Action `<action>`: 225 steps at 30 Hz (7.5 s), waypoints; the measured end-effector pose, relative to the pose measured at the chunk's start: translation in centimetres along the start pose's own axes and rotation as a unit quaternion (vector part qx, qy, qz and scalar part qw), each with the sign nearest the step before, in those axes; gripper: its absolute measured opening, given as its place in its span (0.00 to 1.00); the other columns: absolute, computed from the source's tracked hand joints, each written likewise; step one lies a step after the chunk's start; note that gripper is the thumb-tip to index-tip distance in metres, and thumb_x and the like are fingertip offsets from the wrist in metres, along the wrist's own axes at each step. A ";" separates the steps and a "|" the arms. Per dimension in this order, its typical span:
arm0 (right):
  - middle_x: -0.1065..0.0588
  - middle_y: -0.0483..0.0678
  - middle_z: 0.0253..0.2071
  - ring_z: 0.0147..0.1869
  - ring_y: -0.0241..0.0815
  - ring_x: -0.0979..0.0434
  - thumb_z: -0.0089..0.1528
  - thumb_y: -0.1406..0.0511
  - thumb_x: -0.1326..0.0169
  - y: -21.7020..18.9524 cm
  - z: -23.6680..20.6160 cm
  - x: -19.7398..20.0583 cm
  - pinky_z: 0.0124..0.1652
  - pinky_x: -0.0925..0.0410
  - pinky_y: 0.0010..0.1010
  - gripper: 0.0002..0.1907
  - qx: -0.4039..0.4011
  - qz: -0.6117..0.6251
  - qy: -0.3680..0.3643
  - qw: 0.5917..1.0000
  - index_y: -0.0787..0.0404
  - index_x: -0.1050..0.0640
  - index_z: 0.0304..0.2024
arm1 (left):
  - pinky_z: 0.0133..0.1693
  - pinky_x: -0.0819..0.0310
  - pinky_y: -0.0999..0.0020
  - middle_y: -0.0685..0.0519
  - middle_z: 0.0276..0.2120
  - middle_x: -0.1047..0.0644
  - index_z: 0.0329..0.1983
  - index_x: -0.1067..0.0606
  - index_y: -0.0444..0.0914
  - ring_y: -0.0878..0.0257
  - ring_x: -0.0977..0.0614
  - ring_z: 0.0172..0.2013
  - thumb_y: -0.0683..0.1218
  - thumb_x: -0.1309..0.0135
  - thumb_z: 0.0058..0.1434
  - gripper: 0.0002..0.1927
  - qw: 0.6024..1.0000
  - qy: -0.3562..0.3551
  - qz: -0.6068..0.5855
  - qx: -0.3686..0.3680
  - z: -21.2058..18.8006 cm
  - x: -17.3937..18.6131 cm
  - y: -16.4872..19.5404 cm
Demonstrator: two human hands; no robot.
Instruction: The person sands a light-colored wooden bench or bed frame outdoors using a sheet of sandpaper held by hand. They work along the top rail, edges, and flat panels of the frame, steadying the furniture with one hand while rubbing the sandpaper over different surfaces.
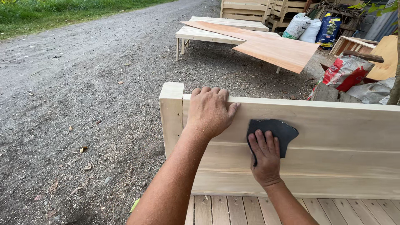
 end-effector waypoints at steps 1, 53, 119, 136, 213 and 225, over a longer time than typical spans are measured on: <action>0.40 0.52 0.76 0.83 0.57 0.50 0.64 0.69 0.51 1.7 -0.1 1.5 0.77 0.55 0.53 0.29 -0.018 -0.002 0.025 1.000 0.58 0.31 0.70 | 0.54 0.37 0.52 0.51 0.39 0.20 0.39 0.21 0.40 0.53 0.23 0.49 0.61 0.50 0.65 0.21 1.000 0.010 0.001 -0.002 0.0 0.0 -0.1; 0.46 0.59 0.79 0.84 0.64 0.57 0.70 0.67 0.55 3.3 -4.7 1.1 0.77 0.60 0.55 0.29 -0.098 0.042 0.079 0.991 0.63 0.37 0.74 | 0.52 0.37 0.51 0.51 0.38 0.20 0.39 0.22 0.41 0.53 0.23 0.47 0.63 0.54 0.67 0.23 0.999 -0.003 0.026 -0.022 0.1 -0.2 -0.1; 0.43 0.56 0.78 0.84 0.61 0.56 0.65 0.70 0.53 -5.5 3.8 1.9 0.77 0.64 0.54 0.31 -0.053 0.065 0.061 0.995 0.61 0.35 0.73 | 0.50 0.35 0.52 0.49 0.35 0.20 0.36 0.23 0.40 0.51 0.22 0.43 0.59 0.56 0.71 0.20 0.997 0.050 0.013 -0.058 -0.4 -0.1 0.0; 0.48 0.61 0.80 0.85 0.65 0.58 0.72 0.66 0.58 -0.7 3.5 5.3 0.77 0.62 0.57 0.28 -0.118 0.075 0.132 0.981 0.66 0.39 0.75 | 0.49 0.34 0.52 0.49 0.37 0.20 0.37 0.23 0.40 0.52 0.22 0.43 0.59 0.58 0.71 0.21 0.997 0.045 0.018 -0.056 -0.4 -0.1 0.0; 0.56 0.61 0.83 0.86 0.65 0.62 0.79 0.62 0.62 16.8 -3.8 7.0 0.79 0.62 0.49 0.29 -0.380 0.117 0.304 0.866 0.65 0.49 0.80 | 0.50 0.35 0.53 0.51 0.35 0.21 0.35 0.23 0.41 0.54 0.22 0.43 0.59 0.60 0.72 0.22 0.998 0.021 0.032 -0.040 -0.1 -0.6 -0.7; 0.53 0.63 0.82 0.87 0.63 0.60 0.79 0.55 0.67 20.7 -2.8 9.8 0.80 0.61 0.52 0.31 -0.335 0.052 0.279 0.899 0.66 0.46 0.79 | 0.51 0.35 0.52 0.51 0.36 0.21 0.36 0.23 0.41 0.54 0.22 0.44 0.60 0.61 0.72 0.23 0.999 0.004 0.030 -0.040 -0.1 -0.6 -0.8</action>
Point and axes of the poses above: each hand's wrist, its own z-axis towards the middle knuckle, its own x-axis out of the back of the hand, y = z × x, the point moved 10 cm from there along z, towards the middle knuckle
